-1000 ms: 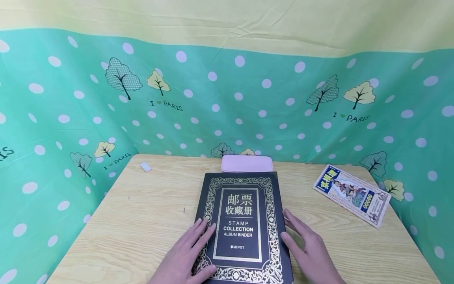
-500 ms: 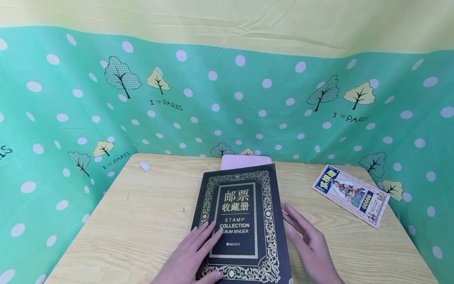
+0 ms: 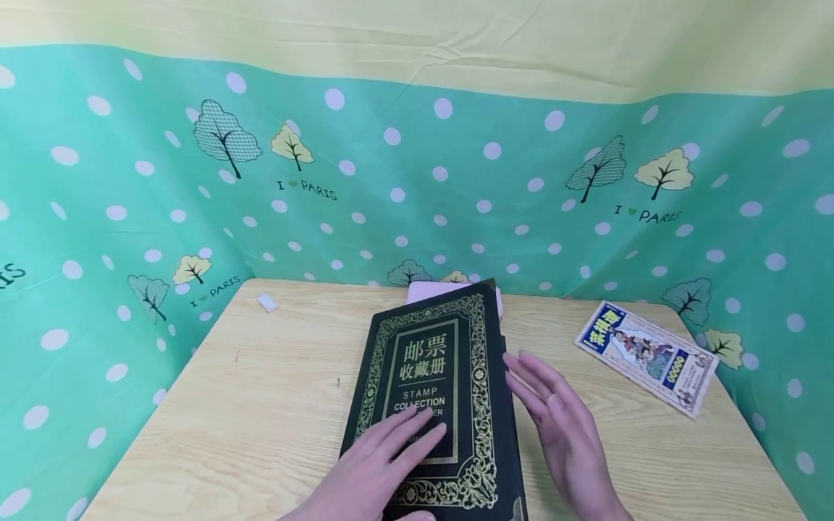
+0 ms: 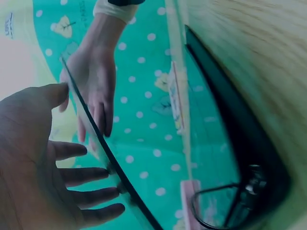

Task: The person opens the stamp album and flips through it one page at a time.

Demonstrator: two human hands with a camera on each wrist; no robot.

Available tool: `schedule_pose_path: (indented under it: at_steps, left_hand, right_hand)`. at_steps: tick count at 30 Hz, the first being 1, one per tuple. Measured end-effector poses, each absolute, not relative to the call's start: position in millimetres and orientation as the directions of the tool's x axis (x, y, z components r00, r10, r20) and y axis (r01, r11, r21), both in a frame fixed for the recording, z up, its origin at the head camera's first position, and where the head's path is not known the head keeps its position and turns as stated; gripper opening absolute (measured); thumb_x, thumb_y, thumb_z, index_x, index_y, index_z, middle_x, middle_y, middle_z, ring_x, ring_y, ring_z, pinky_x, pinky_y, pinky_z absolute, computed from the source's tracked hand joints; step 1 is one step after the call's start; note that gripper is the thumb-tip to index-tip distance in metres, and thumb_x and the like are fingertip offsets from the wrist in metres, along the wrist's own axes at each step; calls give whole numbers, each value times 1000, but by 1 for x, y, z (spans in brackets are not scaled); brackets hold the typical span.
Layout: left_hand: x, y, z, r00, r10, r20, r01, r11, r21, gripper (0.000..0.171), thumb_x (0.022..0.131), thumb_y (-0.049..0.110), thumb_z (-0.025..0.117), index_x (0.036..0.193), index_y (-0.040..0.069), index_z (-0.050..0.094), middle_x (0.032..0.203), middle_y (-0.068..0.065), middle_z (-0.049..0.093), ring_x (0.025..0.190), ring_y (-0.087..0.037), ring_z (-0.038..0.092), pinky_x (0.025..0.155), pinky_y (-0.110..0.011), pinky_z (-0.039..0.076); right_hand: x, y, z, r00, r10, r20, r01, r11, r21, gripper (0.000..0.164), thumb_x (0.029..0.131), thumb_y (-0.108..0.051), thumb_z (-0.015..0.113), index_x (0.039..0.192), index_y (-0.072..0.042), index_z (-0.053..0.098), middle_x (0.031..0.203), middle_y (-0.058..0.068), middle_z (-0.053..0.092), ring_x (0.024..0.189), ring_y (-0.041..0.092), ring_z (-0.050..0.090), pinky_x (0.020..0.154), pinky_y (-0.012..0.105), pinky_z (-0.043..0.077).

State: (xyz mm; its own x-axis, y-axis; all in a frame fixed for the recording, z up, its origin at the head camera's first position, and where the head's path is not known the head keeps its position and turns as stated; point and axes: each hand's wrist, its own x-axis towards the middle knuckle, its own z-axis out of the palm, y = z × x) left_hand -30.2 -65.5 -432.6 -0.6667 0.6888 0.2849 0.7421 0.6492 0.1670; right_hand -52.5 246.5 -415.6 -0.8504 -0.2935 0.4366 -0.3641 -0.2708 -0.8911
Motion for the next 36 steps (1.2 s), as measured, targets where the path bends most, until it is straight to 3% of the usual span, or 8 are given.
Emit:
schedule_pose_path:
  at_steps: [3, 9, 16, 23, 30, 36]
  left_hand:
    - [-31, -60, -425, -601, 722, 342, 789, 604, 112, 88, 108, 70, 55, 178, 25, 25, 174, -5, 44, 158, -26, 44, 120, -44, 49]
    - [-32, -50, -411, -488, 755, 439, 841, 540, 6, 113, 91, 77, 75, 178, 23, 27, 176, -8, 40, 158, -25, 44, 124, -38, 44]
    - [-33, -36, -401, -388, 730, 562, 873, 487, -31, 90, 101, 69, 67, 173, 22, 41, 175, -12, 40, 157, -29, 45, 125, -37, 43]
    - [-33, -33, -393, -407, 732, 545, 888, 458, 48, 91, 99, 68, 71, 175, 29, 37, 179, -10, 32, 165, -27, 34, 128, -38, 39]
    - [-39, -31, -388, -311, 739, 598, 895, 440, -78, 80, 98, 71, 68, 164, 28, 56, 178, -14, 35, 161, -31, 40, 126, -38, 41]
    - [-44, -31, -390, -246, 720, 649, 886, 438, -150, 66, 102, 69, 64, 152, 26, 67, 171, -15, 47, 155, -32, 49, 121, -36, 47]
  right_hand:
    - [-57, 244, -414, -783, -355, 511, -347, -432, -833, 65, 114, -11, -7, 174, 6, 9, 180, 20, 30, 164, 28, 38, 131, 28, 29]
    - [-62, 235, -407, -714, -422, 559, -221, -622, -751, 73, 114, -36, -13, 176, 1, -2, 184, 23, 13, 169, 33, 23, 135, 31, 19]
    - [-67, 223, -402, -635, -429, 643, -173, -732, -659, 79, 114, -48, -10, 174, 3, -11, 183, 28, 0, 172, 38, 7, 137, 35, 9]
    - [-66, 218, -402, -603, -453, 656, -114, -766, -633, 83, 113, -57, -7, 174, -1, -16, 183, 25, -8, 172, 38, 2, 137, 34, 5]
    - [-64, 216, -401, -606, -482, 633, -134, -722, -679, 85, 110, -59, -14, 173, -3, -21, 184, 23, -10, 172, 34, 1, 137, 36, 9]
    - [-62, 218, -402, -617, -500, 608, -147, -685, -713, 85, 108, -58, -19, 173, -4, -22, 184, 23, -6, 172, 33, 5, 137, 35, 13]
